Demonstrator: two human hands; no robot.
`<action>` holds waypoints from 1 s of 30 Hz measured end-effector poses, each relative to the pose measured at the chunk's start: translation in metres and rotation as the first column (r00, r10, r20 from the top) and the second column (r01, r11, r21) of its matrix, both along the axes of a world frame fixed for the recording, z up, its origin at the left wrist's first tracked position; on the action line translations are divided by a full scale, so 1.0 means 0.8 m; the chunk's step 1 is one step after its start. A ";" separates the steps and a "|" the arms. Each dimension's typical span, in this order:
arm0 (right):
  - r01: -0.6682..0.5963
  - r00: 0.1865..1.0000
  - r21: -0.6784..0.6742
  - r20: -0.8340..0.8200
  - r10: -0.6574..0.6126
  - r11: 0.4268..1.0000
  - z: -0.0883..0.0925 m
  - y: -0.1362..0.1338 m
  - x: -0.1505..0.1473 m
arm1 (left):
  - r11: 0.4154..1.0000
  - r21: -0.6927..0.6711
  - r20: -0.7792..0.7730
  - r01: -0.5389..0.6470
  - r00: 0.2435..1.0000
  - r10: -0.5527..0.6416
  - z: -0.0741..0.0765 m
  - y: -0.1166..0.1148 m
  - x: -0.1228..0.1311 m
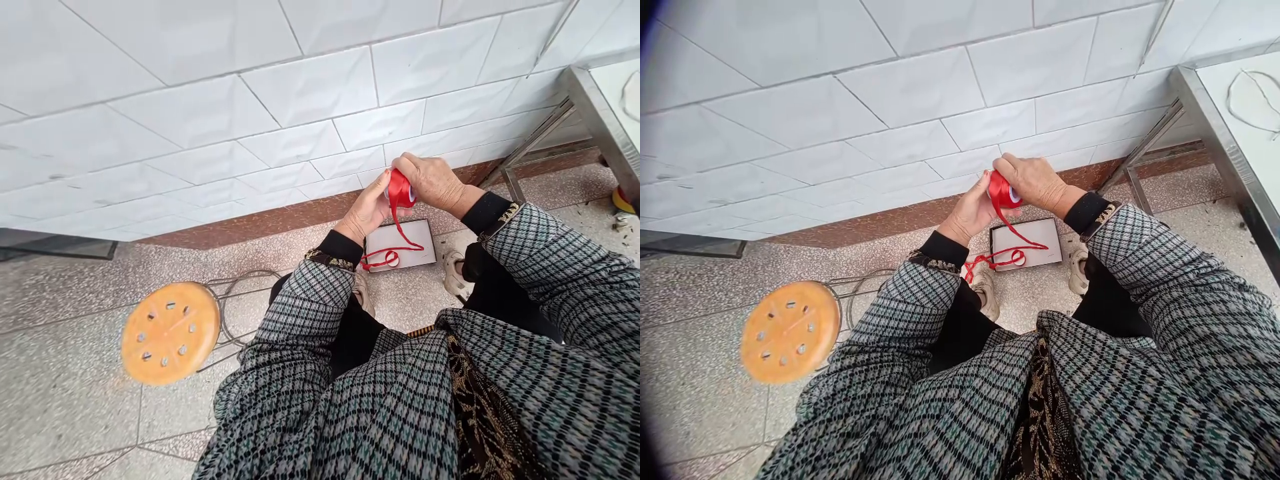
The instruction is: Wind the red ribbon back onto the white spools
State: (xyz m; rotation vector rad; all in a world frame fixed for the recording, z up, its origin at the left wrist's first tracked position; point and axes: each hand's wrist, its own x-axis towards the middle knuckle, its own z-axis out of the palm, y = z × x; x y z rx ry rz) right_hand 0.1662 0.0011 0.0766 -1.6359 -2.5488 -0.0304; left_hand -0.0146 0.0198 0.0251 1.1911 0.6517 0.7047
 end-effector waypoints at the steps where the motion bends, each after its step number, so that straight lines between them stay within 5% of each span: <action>1: -0.005 1.000 -0.005 0.000 0.005 1.000 0.000 0.000 0.000 | 1.000 0.015 -0.004 0.009 1.000 -0.009 0.001 -0.002 0.001; 20: 0.079 0.997 -0.051 -0.003 -0.079 0.996 0.001 0.003 -0.019 | 0.994 0.062 -0.047 -0.087 0.995 0.090 -0.008 -0.002 -0.003; 26: -0.053 0.999 -0.127 -0.010 0.052 0.991 0.016 0.020 -0.070 | 0.953 0.163 -0.118 -0.254 0.954 0.274 -0.020 -0.003 -0.055; 28: -0.152 0.983 -0.105 -0.115 0.140 0.983 0.001 0.030 -0.083 | 0.941 0.177 -0.153 -0.288 0.937 0.315 -0.021 -0.007 -0.085; 30: -0.264 0.928 -0.068 -0.291 0.234 0.962 -0.041 0.041 -0.082 | 0.924 0.188 -0.185 -0.333 0.912 0.366 -0.020 -0.011 -0.120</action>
